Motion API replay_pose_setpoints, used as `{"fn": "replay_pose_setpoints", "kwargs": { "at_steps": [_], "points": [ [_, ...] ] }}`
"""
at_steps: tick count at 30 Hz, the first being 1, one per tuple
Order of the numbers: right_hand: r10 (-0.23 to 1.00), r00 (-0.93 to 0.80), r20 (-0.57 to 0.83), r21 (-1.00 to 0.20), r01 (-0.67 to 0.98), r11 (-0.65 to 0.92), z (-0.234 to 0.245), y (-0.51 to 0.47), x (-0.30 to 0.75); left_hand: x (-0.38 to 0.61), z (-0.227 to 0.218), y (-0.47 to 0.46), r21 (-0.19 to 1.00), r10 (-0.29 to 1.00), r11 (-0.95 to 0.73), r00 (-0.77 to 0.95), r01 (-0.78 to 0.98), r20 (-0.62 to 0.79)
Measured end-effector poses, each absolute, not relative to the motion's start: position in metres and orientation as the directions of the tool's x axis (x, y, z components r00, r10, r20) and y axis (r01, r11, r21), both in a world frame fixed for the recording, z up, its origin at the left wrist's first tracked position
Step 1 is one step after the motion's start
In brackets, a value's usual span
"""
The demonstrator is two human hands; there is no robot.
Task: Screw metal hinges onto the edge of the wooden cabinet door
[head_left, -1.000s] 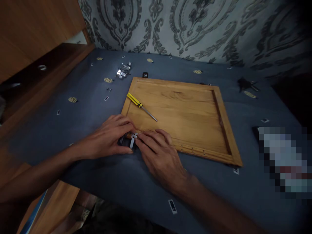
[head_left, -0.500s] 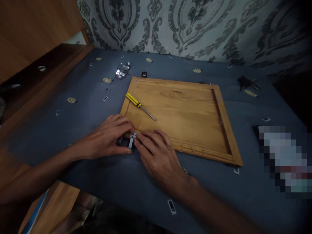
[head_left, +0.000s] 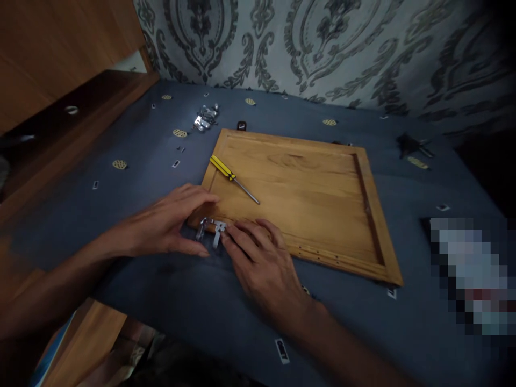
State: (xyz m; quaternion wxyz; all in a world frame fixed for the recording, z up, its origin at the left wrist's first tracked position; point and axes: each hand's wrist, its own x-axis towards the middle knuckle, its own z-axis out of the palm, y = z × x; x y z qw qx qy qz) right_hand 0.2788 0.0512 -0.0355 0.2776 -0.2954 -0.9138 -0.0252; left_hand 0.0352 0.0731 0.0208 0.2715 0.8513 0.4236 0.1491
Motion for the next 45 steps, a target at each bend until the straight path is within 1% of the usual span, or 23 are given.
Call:
{"fn": "replay_pose_setpoints", "kwargs": {
  "at_steps": [6,10,14,22,31,36,45],
  "points": [
    [0.519,-0.678,0.520,-0.107,0.551,0.827,-0.035,0.052,0.280,0.040,0.009,0.068,0.642,0.790,-0.509,0.607,0.574,0.085],
    [0.526,-0.682,0.508,-0.117,0.550,0.827,-0.033,0.051,0.280,0.041,0.001,0.065,0.647,0.809,-0.489,0.581,0.585,0.087],
    [0.528,-0.686,0.500,-0.117,0.551,0.826,-0.033,0.052,0.280,0.039,-0.006,0.062,0.628,0.826,-0.491,0.551,0.603,0.117],
    [0.520,-0.696,0.496,-0.110,0.544,0.832,-0.034,0.053,0.281,0.045,-0.003,0.062,0.558,0.785,-0.569,0.600,0.604,0.151],
    [0.521,-0.697,0.493,-0.120,0.538,0.834,-0.033,0.053,0.281,0.046,-0.004,0.063,0.569,0.796,-0.557,0.583,0.605,0.159],
    [0.514,-0.693,0.506,-0.103,0.543,0.834,-0.033,0.053,0.281,0.045,-0.006,0.063,0.555,0.794,-0.566,0.585,0.609,0.167],
    [0.508,-0.675,0.535,-0.119,0.535,0.837,-0.034,0.053,0.280,0.046,-0.009,0.062,0.571,0.838,-0.509,0.523,0.644,0.158]
  ]
}}
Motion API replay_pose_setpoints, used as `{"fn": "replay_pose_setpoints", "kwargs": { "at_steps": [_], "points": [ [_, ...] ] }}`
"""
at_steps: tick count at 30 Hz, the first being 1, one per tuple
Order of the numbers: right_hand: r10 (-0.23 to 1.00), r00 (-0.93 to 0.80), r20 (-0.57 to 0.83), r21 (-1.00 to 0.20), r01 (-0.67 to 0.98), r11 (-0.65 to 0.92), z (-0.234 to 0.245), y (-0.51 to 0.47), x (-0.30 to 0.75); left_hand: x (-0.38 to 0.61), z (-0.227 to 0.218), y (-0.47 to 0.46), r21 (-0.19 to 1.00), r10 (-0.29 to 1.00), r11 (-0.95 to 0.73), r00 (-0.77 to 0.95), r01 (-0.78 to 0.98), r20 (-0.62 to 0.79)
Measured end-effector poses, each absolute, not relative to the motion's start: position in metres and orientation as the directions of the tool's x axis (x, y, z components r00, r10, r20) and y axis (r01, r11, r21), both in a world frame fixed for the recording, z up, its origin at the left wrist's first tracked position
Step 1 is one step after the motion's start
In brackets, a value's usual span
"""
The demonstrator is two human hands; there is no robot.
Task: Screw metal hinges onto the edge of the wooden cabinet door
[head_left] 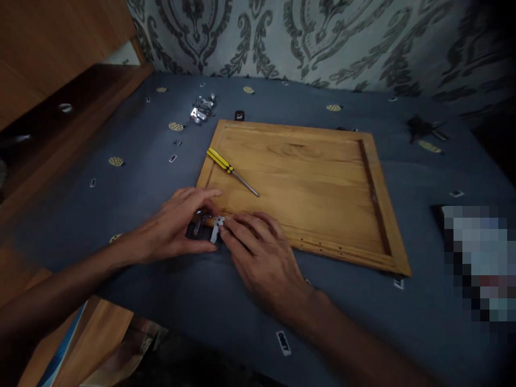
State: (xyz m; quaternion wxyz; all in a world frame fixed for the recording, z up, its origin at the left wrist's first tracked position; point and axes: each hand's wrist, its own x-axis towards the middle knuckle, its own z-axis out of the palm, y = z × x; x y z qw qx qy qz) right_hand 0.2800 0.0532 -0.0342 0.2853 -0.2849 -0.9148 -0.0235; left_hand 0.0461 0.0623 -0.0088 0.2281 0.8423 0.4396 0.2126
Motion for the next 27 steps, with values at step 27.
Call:
{"fn": "replay_pose_setpoints", "kwargs": {
  "at_steps": [27],
  "points": [
    [0.521,-0.645,0.560,-0.169,0.526,0.834,-0.0355,0.0549,0.2802,0.0445,-0.0103,0.0636,0.605,0.850,-0.482,0.506,0.634,0.146]
  ]
}}
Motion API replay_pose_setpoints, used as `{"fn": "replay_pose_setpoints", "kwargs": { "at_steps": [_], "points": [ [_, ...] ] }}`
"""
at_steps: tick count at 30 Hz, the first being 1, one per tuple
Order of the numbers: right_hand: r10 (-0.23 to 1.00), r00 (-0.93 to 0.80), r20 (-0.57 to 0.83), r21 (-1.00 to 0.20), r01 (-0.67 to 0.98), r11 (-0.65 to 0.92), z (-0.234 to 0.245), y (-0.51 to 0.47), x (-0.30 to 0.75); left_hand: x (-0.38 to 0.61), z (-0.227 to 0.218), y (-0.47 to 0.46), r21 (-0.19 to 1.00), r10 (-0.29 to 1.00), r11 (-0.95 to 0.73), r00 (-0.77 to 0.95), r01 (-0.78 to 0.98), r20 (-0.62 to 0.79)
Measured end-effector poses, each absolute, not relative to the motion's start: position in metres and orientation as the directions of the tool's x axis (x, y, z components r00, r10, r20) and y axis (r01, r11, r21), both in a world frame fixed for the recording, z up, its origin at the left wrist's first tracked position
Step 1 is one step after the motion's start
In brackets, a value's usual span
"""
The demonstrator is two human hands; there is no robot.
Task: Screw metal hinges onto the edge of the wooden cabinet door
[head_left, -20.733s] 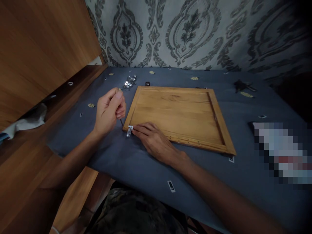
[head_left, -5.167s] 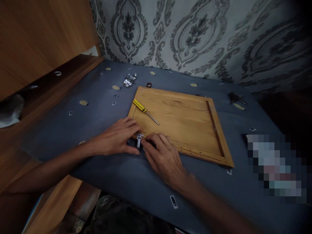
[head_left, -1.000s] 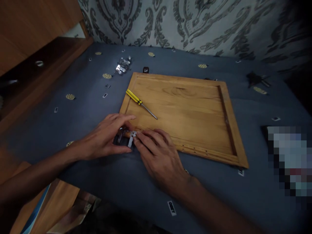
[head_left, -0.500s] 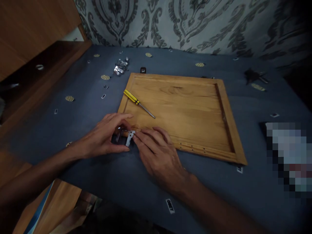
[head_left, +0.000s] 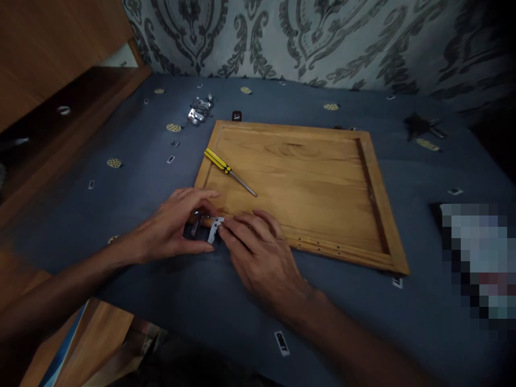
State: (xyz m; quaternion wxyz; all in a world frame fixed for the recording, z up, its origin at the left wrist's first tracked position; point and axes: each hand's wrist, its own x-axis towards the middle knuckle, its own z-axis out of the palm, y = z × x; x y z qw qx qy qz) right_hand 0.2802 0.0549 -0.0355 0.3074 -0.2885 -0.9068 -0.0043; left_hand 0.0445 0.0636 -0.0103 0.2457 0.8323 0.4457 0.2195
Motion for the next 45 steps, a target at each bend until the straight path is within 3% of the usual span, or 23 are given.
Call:
{"fn": "replay_pose_setpoints", "kwargs": {
  "at_steps": [14,25,30,45],
  "points": [
    [0.514,-0.658,0.549,-0.165,0.518,0.839,-0.036,0.054,0.279,0.043,-0.013,0.063,0.627,0.855,-0.475,0.492,0.618,0.163],
    [0.513,-0.666,0.541,-0.154,0.521,0.839,-0.036,0.054,0.278,0.046,-0.004,0.063,0.637,0.863,-0.434,0.497,0.637,0.091],
    [0.513,-0.683,0.520,-0.106,0.544,0.832,-0.032,0.053,0.278,0.044,-0.012,0.064,0.637,0.857,-0.470,0.489,0.611,0.163],
    [0.496,-0.710,0.500,-0.061,0.543,0.838,-0.031,0.052,0.279,0.045,-0.012,0.065,0.595,0.841,-0.501,0.517,0.628,0.162]
  ]
}}
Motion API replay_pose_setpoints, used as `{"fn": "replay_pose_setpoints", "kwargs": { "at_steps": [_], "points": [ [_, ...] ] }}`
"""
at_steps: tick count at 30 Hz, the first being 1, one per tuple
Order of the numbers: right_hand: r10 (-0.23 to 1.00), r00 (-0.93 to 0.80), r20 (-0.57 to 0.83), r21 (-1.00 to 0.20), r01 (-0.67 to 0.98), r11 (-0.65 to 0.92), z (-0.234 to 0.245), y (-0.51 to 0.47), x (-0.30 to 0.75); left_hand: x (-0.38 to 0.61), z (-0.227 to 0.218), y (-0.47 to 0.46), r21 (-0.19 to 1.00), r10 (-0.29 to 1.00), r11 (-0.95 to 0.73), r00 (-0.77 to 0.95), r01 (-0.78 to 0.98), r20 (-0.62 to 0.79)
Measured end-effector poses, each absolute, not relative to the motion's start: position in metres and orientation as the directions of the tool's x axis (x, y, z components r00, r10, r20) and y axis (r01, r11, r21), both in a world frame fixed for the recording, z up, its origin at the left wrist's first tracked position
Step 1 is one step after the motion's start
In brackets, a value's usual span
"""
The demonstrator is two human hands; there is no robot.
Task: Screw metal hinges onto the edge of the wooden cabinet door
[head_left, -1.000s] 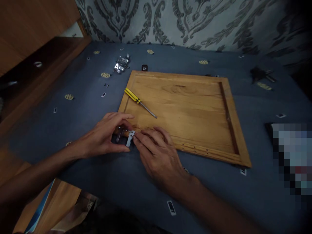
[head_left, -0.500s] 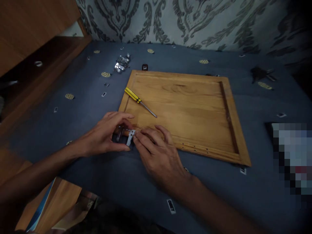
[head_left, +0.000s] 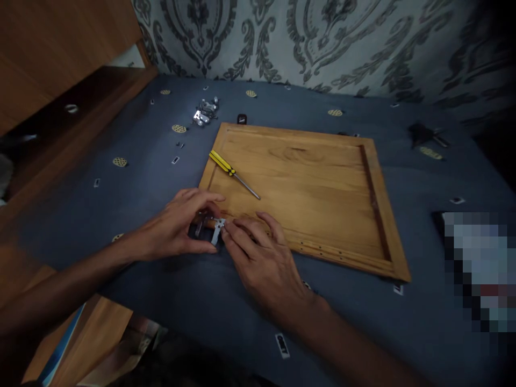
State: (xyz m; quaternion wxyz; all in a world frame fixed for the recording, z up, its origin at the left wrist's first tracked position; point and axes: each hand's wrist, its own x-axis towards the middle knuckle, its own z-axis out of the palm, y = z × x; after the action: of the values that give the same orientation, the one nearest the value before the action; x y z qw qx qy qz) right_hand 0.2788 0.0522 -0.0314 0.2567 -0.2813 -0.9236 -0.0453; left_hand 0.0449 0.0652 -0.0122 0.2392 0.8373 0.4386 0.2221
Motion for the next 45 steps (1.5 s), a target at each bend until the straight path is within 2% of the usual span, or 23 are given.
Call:
{"fn": "replay_pose_setpoints", "kwargs": {
  "at_steps": [3,6,10,14,18,22,25,28,32,45],
  "points": [
    [0.496,-0.713,0.496,-0.065,0.539,0.840,-0.033,0.052,0.279,0.044,-0.007,0.067,0.618,0.835,-0.498,0.529,0.609,0.151],
    [0.499,-0.705,0.504,-0.072,0.541,0.838,-0.034,0.052,0.278,0.041,0.003,0.070,0.703,0.855,-0.462,0.483,0.540,0.190],
    [0.490,-0.699,0.520,-0.070,0.537,0.841,-0.033,0.052,0.278,0.034,0.019,0.076,0.825,0.935,-0.326,0.287,0.462,0.209],
    [0.503,-0.703,0.502,-0.086,0.538,0.838,-0.031,0.052,0.278,0.026,0.019,0.081,0.870,0.979,-0.199,0.130,0.451,0.157],
    [0.509,-0.715,0.479,-0.095,0.534,0.840,-0.031,0.052,0.279,0.023,0.012,0.084,0.882,0.981,-0.176,0.154,0.437,0.120],
    [0.500,-0.717,0.486,-0.082,0.532,0.843,-0.031,0.053,0.280,0.025,0.010,0.082,0.813,0.925,-0.297,0.361,0.500,0.116],
    [0.501,-0.712,0.491,-0.081,0.536,0.841,-0.031,0.053,0.279,0.029,0.009,0.078,0.701,0.846,-0.455,0.513,0.549,0.147],
    [0.492,-0.708,0.506,-0.077,0.531,0.844,-0.031,0.053,0.279,0.034,0.005,0.074,0.579,0.788,-0.559,0.597,0.593,0.150],
    [0.497,-0.699,0.514,-0.090,0.532,0.842,-0.032,0.053,0.278,0.039,0.003,0.070,0.505,0.765,-0.601,0.629,0.619,0.139],
    [0.496,-0.711,0.498,-0.090,0.527,0.845,-0.033,0.054,0.280,0.043,0.000,0.069,0.499,0.781,-0.584,0.612,0.641,0.128]
  ]
}}
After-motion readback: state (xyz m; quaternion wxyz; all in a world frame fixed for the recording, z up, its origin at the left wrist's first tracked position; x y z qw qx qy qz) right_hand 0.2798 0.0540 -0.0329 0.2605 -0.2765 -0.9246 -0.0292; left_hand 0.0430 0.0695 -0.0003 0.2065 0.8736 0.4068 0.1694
